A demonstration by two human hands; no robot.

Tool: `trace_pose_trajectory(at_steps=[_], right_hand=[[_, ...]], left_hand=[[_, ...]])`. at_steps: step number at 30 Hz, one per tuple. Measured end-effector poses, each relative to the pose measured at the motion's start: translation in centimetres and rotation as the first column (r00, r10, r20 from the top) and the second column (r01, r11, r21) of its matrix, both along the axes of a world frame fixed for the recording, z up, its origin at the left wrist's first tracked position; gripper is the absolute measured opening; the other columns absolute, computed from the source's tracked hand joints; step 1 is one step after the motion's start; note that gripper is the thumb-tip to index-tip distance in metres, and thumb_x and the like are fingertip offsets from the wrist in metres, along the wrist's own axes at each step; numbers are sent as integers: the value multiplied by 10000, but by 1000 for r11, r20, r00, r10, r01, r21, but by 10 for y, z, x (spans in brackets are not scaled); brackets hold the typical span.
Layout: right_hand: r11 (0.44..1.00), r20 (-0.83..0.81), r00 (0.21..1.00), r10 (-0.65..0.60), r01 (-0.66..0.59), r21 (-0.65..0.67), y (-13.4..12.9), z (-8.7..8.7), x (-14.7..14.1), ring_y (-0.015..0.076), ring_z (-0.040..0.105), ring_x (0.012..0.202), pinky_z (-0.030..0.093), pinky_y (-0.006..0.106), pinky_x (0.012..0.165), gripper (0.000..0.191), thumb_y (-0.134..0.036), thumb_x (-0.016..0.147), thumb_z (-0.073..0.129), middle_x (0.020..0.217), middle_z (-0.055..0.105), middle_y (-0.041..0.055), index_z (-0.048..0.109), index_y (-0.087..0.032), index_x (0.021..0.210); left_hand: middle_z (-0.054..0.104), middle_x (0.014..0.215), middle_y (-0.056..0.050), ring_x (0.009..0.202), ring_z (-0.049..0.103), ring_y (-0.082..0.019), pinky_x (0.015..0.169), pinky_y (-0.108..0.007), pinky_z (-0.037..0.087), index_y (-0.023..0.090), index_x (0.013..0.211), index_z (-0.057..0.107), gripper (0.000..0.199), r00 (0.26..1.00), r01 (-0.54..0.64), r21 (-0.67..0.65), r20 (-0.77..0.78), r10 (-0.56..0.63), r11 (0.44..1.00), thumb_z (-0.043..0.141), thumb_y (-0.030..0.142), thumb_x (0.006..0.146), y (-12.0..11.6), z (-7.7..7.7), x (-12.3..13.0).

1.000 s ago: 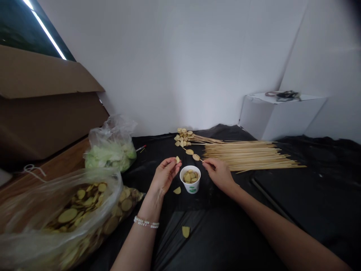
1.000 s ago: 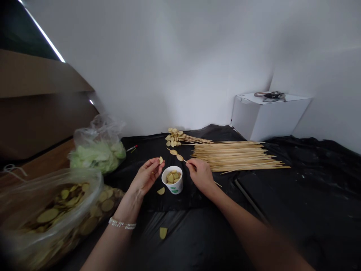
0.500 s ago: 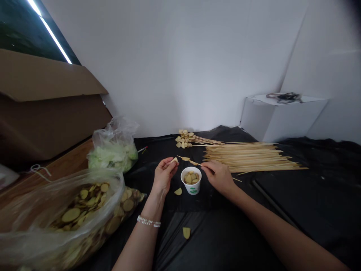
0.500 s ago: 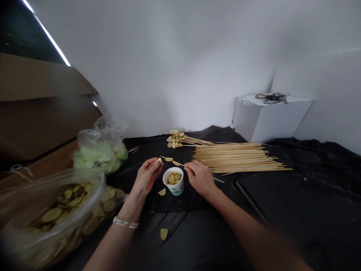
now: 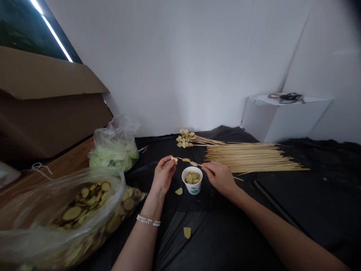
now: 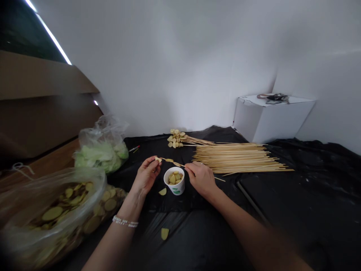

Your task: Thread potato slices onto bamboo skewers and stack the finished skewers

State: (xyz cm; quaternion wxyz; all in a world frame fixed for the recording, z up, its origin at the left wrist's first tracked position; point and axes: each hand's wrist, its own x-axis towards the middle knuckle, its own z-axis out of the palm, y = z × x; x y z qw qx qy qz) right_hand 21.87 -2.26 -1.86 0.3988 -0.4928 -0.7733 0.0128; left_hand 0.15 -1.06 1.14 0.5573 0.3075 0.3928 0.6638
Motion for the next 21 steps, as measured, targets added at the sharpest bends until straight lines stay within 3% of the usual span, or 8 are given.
trace_pose_trajectory(at_steps=[5,12,21], right_hand=[[1000,26,1000,-9,8,17,0,0,1,167,620,816,424,253,723,231,-288,908,473,901,695,34,684,-247,991],[999,47,999,-10,8,42,-4,6,2,179,617,825,429,268,735,257,-248,901,457,916,699,45,676,-235,1035],[996,62,998,24,-29,84,-7,4,-2,174,607,820,424,263,726,261,-251,905,457,901,700,44,684,-252,1035]], left_hand=[[680,776,-16,744,659,-115,696,-243,524,184,957,667,295,998,38,-50,57,-36,998,731,129,675,0,1,-1],[699,855,-41,745,662,-98,636,-166,523,151,898,680,202,983,37,-67,181,-24,997,668,45,726,3,1,-2],[693,779,-38,641,632,-76,560,-139,515,133,817,681,143,973,52,-122,230,-22,991,666,27,722,4,1,0]])
